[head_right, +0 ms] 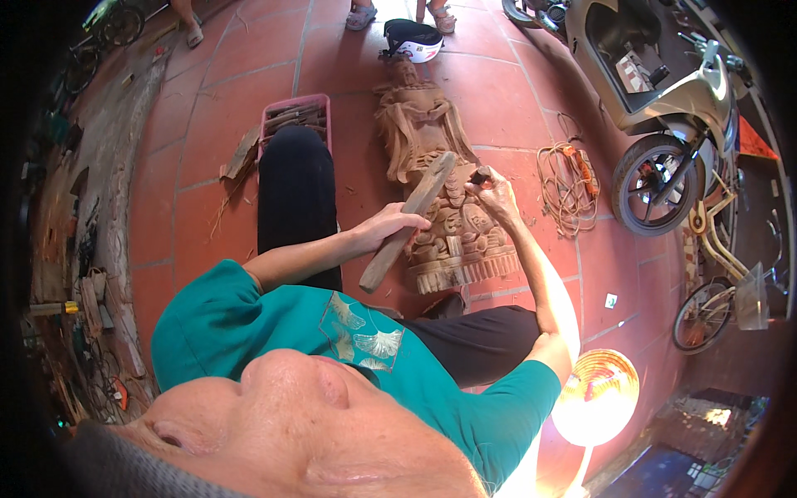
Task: The person sits on a tiled floor and carves a wooden object using a chisel and mallet. They repeatedly strike the chisel to shape the wood, occasionally pausing to adjust their grip or inspect the work.
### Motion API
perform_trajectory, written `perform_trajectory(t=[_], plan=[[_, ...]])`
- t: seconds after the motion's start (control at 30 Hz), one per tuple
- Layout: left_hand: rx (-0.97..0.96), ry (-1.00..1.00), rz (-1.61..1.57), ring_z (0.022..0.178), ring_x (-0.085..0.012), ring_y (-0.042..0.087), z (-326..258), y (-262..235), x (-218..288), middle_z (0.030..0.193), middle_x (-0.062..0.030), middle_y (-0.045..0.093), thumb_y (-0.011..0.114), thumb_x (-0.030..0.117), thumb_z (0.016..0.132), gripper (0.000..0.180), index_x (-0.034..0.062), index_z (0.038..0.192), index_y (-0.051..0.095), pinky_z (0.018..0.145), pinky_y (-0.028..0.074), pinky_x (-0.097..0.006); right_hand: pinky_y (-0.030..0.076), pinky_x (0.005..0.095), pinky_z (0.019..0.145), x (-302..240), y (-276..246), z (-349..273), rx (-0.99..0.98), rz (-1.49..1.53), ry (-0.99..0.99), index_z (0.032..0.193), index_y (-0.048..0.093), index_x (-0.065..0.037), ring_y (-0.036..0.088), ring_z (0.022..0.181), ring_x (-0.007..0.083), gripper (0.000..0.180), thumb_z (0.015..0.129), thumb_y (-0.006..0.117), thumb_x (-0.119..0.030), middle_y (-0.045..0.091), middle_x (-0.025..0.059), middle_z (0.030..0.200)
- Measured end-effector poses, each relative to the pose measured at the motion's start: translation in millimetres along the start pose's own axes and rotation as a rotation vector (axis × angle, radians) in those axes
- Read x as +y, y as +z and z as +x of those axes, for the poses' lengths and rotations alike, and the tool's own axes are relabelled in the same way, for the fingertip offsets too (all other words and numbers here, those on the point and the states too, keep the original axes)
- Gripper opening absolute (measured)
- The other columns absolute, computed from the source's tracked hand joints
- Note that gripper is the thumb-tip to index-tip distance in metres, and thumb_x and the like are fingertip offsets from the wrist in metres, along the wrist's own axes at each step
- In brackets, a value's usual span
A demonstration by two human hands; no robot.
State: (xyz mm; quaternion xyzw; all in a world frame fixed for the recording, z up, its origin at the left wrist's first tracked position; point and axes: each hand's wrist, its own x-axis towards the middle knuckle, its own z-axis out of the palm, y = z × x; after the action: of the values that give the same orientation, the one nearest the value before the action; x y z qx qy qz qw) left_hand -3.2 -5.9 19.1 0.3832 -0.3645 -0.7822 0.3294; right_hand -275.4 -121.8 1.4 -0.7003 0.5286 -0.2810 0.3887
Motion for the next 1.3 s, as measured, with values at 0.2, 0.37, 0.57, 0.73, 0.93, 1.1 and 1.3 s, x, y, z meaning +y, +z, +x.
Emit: perform_trajectory(t=[0.2, 0.37, 0.57, 0.73, 0.93, 1.1, 1.3], plan=[[0.016, -0.030, -0.030, 0.059, -0.0129, 0.059, -1.5, 5.6, -3.9, 0.074, -0.0039, 0.059, 0.073, 0.022, 0.087, 0.026, 0.0039, 0.095, 0.056, 0.053, 0.050, -0.029, 0.054, 0.0287, 0.070, -8.3, -5.1, 1.2, -0.025, 0.105, 0.126, 0.113, 0.067, -0.007, 0.066, 0.079, 0.0102, 0.031, 0.086, 0.079, -0.017, 0.069, 0.0016, 0.085], [0.036, -0.026, -0.053, 0.059, -0.0129, 0.060, -3.5, 8.7, -6.3, 0.074, -0.0035, 0.059, 0.073, 0.022, 0.087, 0.026, 0.0039, 0.095, 0.057, 0.053, 0.050, -0.028, 0.053, 0.0278, 0.076, -12.5, -3.2, 3.1, -0.064, 0.051, 0.146, 0.110, 0.070, -0.006, 0.066, 0.084, 0.0099, 0.029, 0.085, 0.080, -0.017, 0.070, 0.0010, 0.091], [0.000, -0.050, -0.007, 0.060, -0.0129, 0.060, 3.8, 2.8, -9.8, 0.075, -0.0034, 0.060, 0.074, 0.022, 0.087, 0.025, 0.0043, 0.095, 0.057, 0.053, 0.050, -0.029, 0.054, 0.0276, 0.072, -14.1, -9.6, 0.4, -0.076, 0.038, 0.148, 0.110, 0.069, -0.006, 0.067, 0.081, 0.0102, 0.028, 0.086, 0.079, -0.016, 0.070, 0.0020, 0.089], [-0.008, -0.065, 0.021, 0.061, -0.0141, 0.060, 5.7, 2.0, -13.5, 0.076, -0.0044, 0.060, 0.074, 0.022, 0.086, 0.026, 0.0037, 0.095, 0.057, 0.056, 0.049, -0.030, 0.056, 0.0270, 0.069, -13.9, -11.4, -3.5, -0.076, 0.089, 0.171, 0.111, 0.068, -0.006, 0.067, 0.079, 0.0100, 0.027, 0.087, 0.078, -0.015, 0.070, 0.0025, 0.086], [-0.005, -0.090, 0.048, 0.063, -0.0140, 0.060, 0.1, 2.6, -11.7, 0.077, -0.0046, 0.060, 0.074, 0.023, 0.085, 0.028, 0.0038, 0.094, 0.057, 0.058, 0.048, -0.030, 0.047, 0.0234, 0.065, -4.6, -8.8, -6.6, -0.074, 0.146, 0.189, 0.111, 0.070, -0.010, 0.059, 0.074, 0.0056, 0.027, 0.087, 0.080, -0.019, 0.068, -0.0034, 0.086], [0.040, -0.118, 0.039, 0.064, -0.0136, 0.060, -2.8, -1.8, -8.3, 0.076, -0.0044, 0.059, 0.075, 0.024, 0.085, 0.030, 0.0040, 0.098, 0.057, 0.058, 0.048, -0.029, 0.049, 0.0245, 0.069, -12.6, -2.3, -3.3, -0.066, 0.129, 0.176, 0.108, 0.068, -0.009, 0.062, 0.080, 0.0077, 0.023, 0.089, 0.078, -0.018, 0.068, -0.0020, 0.087], [0.065, -0.122, 0.054, 0.062, -0.0130, 0.059, 6.2, -3.2, -9.1, 0.076, -0.0038, 0.059, 0.075, 0.025, 0.085, 0.031, 0.0046, 0.099, 0.056, 0.057, 0.048, -0.028, 0.051, 0.0265, 0.071, -1.5, -0.4, 10.7, -0.042, 0.090, 0.156, 0.107, 0.068, -0.007, 0.063, 0.081, 0.0096, 0.030, 0.085, 0.081, -0.022, 0.068, 0.0007, 0.089]])
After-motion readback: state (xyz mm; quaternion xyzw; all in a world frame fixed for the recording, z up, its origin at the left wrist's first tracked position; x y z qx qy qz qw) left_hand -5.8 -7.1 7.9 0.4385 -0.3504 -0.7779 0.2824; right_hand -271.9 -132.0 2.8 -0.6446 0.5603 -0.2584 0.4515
